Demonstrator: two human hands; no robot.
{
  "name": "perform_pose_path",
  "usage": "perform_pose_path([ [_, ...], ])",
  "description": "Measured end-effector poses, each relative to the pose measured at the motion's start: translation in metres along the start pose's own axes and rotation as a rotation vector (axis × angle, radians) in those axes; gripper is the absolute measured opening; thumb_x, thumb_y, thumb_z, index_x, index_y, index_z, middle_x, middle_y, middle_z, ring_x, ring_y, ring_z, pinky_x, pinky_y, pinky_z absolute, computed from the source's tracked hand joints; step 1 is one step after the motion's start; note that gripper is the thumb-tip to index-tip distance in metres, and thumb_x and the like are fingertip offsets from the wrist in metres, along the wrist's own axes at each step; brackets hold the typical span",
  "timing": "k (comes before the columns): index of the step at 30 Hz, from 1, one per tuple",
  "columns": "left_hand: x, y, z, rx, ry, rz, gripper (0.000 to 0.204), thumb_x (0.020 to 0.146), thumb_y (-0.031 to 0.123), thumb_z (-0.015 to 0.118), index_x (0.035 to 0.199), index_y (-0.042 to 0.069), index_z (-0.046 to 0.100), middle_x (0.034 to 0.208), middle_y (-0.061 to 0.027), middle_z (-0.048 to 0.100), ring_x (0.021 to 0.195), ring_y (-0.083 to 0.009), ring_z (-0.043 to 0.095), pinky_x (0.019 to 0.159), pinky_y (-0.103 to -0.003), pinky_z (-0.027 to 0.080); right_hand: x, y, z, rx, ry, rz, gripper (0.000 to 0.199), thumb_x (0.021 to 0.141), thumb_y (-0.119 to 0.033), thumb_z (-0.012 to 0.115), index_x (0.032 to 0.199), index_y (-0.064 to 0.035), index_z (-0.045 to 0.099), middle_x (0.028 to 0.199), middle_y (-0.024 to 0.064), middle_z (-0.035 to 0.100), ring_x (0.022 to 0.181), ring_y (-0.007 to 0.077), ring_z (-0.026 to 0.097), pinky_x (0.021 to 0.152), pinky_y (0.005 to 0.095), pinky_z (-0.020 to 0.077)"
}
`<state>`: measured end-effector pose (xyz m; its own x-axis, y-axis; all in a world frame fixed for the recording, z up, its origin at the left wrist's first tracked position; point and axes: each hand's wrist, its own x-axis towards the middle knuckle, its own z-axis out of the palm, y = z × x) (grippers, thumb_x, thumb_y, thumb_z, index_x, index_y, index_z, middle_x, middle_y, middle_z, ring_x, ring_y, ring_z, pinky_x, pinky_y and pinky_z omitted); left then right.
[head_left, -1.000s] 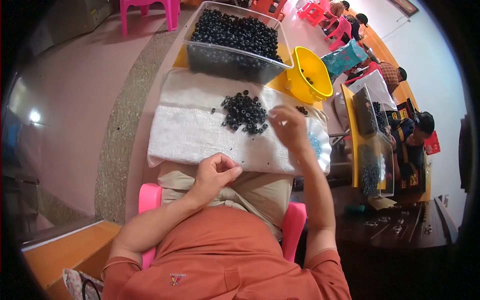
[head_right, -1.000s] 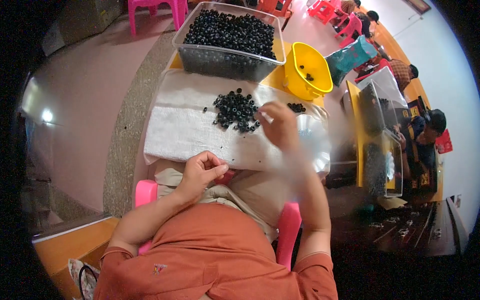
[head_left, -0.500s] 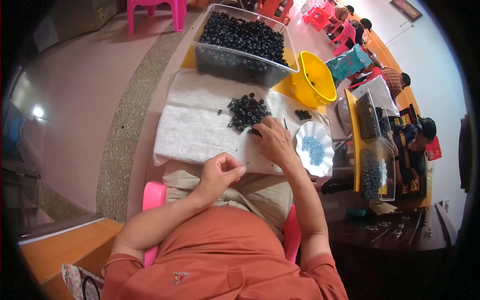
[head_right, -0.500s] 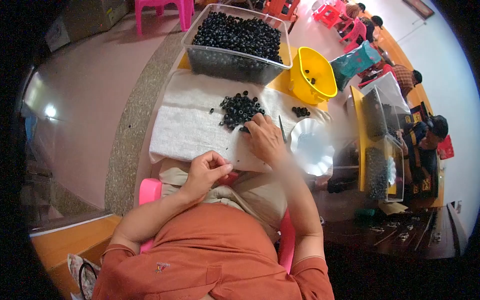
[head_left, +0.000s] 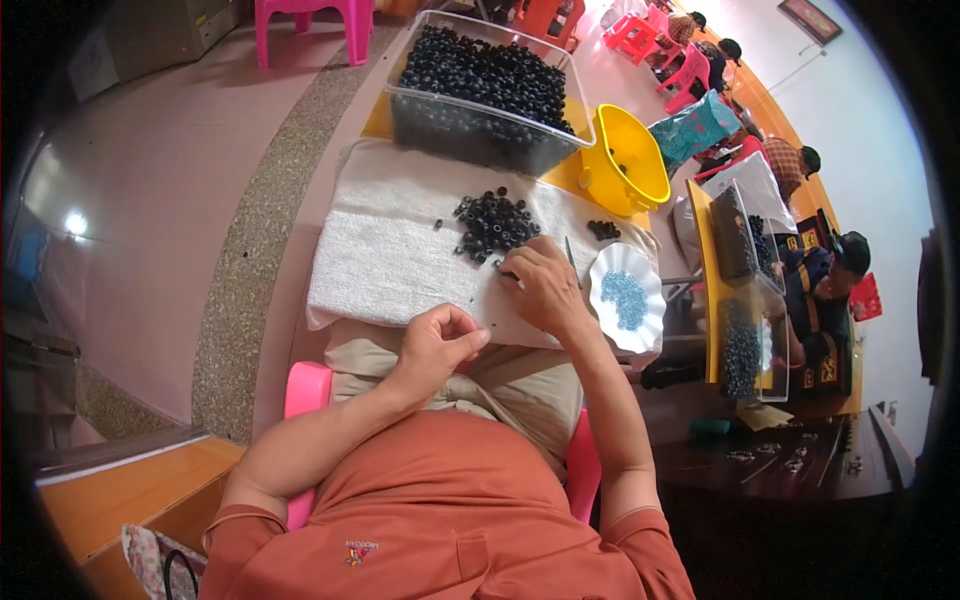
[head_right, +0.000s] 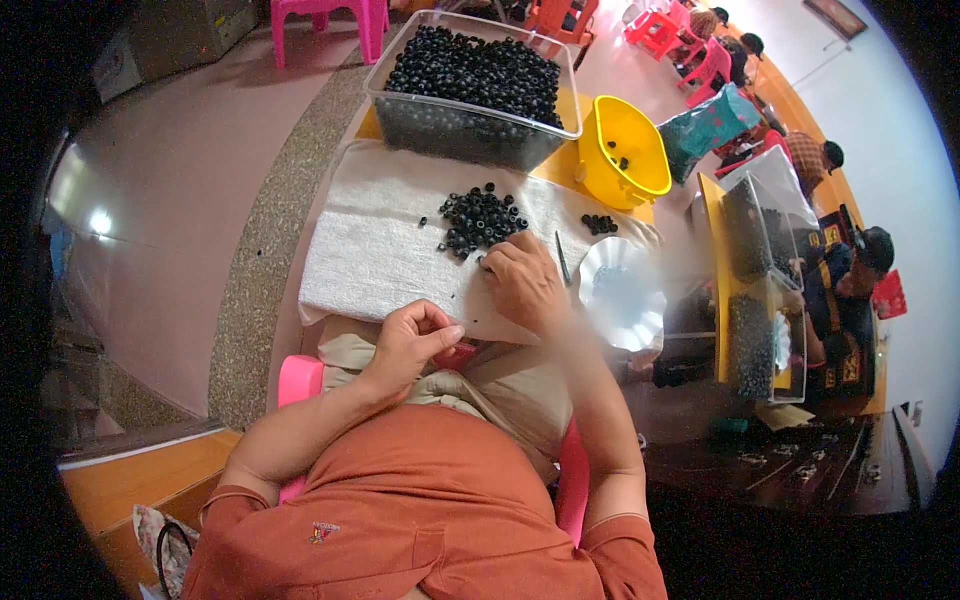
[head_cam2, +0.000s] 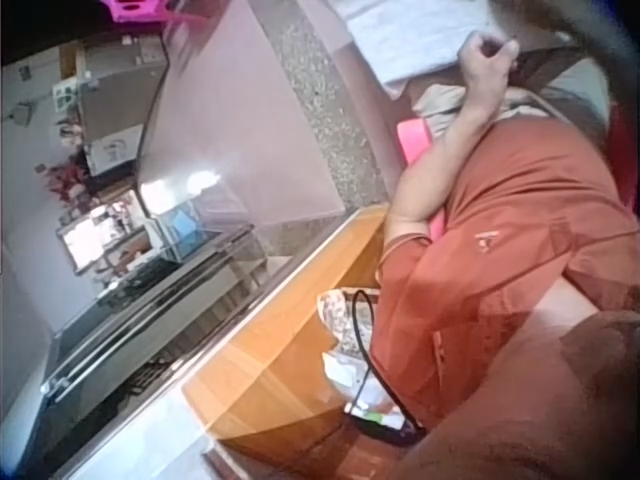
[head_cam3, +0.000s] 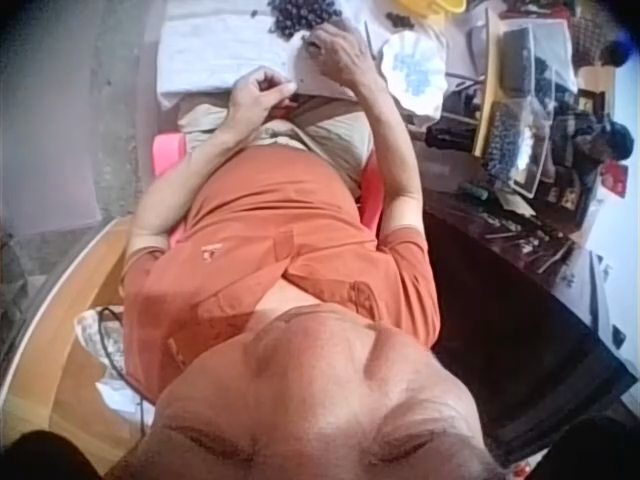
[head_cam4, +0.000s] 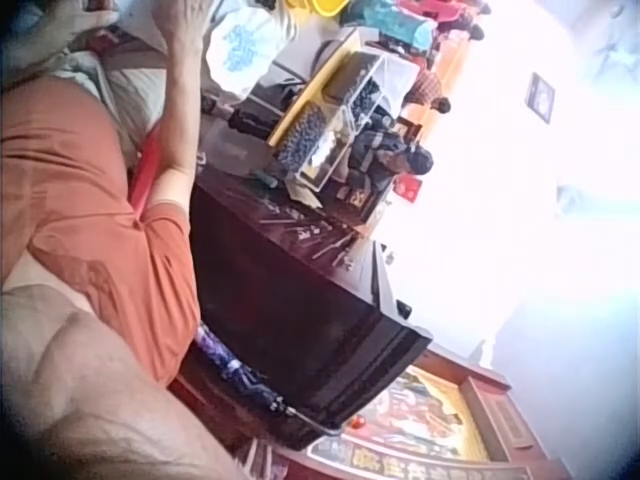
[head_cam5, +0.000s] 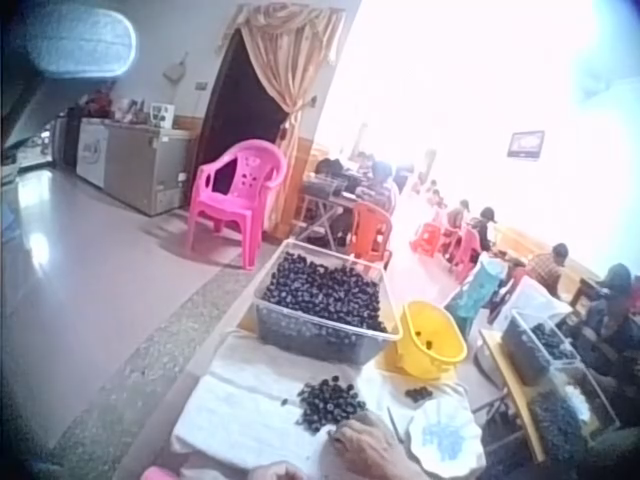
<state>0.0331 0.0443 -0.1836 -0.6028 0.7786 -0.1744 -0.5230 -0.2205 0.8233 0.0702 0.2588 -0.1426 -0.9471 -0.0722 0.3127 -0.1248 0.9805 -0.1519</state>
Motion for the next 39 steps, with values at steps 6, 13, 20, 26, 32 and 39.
perform_pose_path([
  [6,0.002,0.003,0.000,-0.005,0.046,-0.001,0.010,0.088,0.005,0.069,0.088,0.004,0.058,0.078,-0.0010,0.061,0.068,-0.0074,0.057,0.064,-0.021,0.048,-0.003,-0.005,-0.004,0.125,0.206,0.022,0.021,0.076,-0.002,0.068,0.096,-0.0043,0.065,0.098,0.0109,0.065,0.096,0.0300,0.058,0.083,0.0394,0.0481],
  [13,0.003,0.001,-0.002,-0.061,0.023,-0.027,0.011,0.089,0.007,0.068,0.094,0.004,0.058,0.083,-0.0014,0.062,0.071,-0.0082,0.060,0.067,-0.022,0.051,-0.017,-0.019,-0.005,0.434,0.285,0.107,0.018,0.084,0.002,0.065,0.101,-0.0012,0.064,0.093,0.0138,0.064,0.081,0.0264,0.063,0.071,0.0317,0.0504],
  [20,0.005,-0.001,-0.001,-0.212,-0.079,-0.006,0.019,0.096,0.009,0.060,0.113,0.003,0.055,0.101,-0.0061,0.063,0.091,-0.0146,0.064,0.074,-0.029,0.057,-0.029,-0.058,-0.001,0.844,0.209,0.181,0.012,0.086,0.002,0.067,0.097,0.0021,0.063,0.087,0.0067,0.064,0.078,0.0108,0.061,0.069,0.0237,0.0497],
  [26,0.002,0.003,0.000,-0.295,-0.125,-0.080,0.020,0.098,0.012,0.057,0.115,0.002,0.055,0.106,-0.0079,0.064,0.094,-0.0182,0.066,0.081,-0.032,0.058,-0.037,-0.060,0.005,0.949,0.221,0.213,0.011,0.086,0.000,0.069,0.096,0.0020,0.064,0.085,0.0057,0.062,0.080,0.0105,0.060,0.070,0.0231,0.0494],
  [32,-0.002,0.009,0.002,-0.430,-0.171,-0.161,0.021,0.097,0.013,0.057,0.116,0.002,0.057,0.106,-0.0091,0.067,0.093,-0.0181,0.067,0.082,-0.032,0.058,-0.039,-0.063,0.006,0.896,0.289,0.251,0.013,0.080,-0.005,0.076,0.086,-0.0002,0.065,0.078,0.0063,0.063,0.072,0.0134,0.061,0.066,0.0267,0.0496],
  [39,-0.001,0.011,-0.002,-0.389,-0.149,-0.178,0.020,0.096,0.012,0.060,0.112,0.002,0.059,0.105,-0.0095,0.067,0.091,-0.0175,0.067,0.083,-0.033,0.058,-0.039,-0.066,0.003,0.938,0.290,0.201,0.011,0.082,0.000,0.073,0.089,0.0005,0.065,0.081,0.0073,0.063,0.073,0.0145,0.059,0.065,0.0267,0.0470],
])
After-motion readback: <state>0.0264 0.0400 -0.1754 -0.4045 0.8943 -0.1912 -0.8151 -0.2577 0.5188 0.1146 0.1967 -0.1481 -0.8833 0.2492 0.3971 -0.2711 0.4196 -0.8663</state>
